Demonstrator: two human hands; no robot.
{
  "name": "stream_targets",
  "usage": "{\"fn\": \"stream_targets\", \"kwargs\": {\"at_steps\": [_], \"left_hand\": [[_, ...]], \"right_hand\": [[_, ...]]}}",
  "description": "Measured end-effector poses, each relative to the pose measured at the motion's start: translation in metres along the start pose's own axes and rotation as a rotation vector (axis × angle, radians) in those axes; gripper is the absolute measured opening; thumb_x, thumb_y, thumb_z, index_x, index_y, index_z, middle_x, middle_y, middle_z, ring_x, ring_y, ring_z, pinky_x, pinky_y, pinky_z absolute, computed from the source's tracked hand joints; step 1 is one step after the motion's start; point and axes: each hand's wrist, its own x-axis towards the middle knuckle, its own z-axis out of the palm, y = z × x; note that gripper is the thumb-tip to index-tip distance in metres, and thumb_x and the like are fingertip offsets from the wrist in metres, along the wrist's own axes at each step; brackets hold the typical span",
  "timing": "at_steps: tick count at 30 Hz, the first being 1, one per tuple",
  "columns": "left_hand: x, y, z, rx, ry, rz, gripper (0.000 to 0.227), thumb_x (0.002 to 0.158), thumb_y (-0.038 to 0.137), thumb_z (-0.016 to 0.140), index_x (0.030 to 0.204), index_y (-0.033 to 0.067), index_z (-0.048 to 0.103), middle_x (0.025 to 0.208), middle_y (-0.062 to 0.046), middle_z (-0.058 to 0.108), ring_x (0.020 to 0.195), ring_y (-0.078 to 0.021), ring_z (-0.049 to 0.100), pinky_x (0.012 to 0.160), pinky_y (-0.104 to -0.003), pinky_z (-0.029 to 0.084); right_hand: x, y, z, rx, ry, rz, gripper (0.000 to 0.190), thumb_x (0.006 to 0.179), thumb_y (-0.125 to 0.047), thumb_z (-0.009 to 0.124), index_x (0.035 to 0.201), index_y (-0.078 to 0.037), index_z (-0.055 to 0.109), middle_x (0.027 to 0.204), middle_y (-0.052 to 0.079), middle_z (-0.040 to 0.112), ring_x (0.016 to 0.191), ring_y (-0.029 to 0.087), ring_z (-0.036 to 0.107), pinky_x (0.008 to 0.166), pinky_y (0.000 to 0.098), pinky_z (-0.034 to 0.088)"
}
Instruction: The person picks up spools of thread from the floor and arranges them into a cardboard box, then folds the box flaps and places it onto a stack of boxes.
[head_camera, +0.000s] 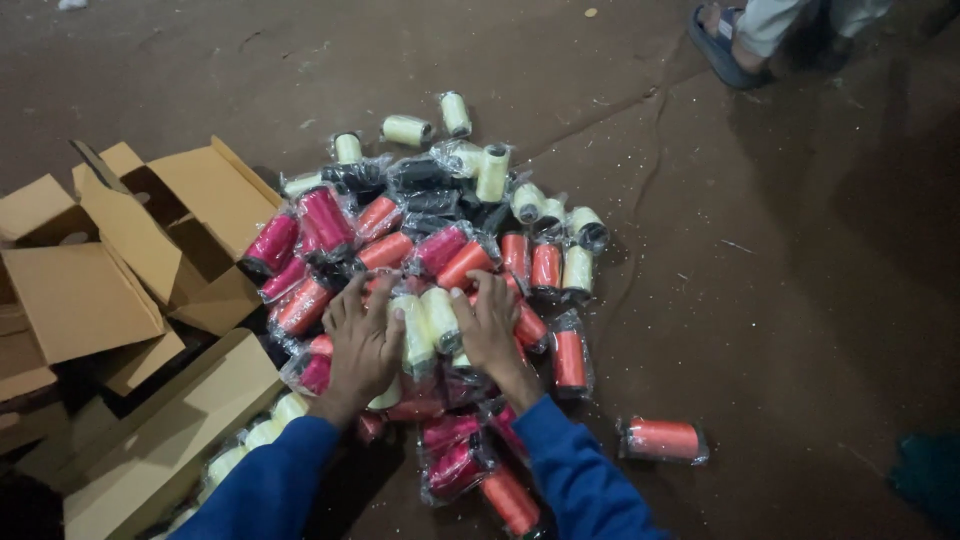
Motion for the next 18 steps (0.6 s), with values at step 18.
{"fn": "stream_targets", "kwargs": {"at_steps": [18], "left_hand": [[0.055,0.016,-0.005,-0.128,-0.033,0.012,0.054,0.098,0.052,0.047,0.147,0.0288,0.053,0.138,-0.009,0.05,0.134,-0.0322,0.042,0.111,-0.054,0.019]], "right_hand": [[0.029,0.037,-0.027,-0.082,0.588,-0.375,0.025,0.088,-0.019,0.075,0.11,-0.009,0.068,0.11,0.012,0.067,0.11,0.038,0.064,0.098,0.0503,0.047]]}}
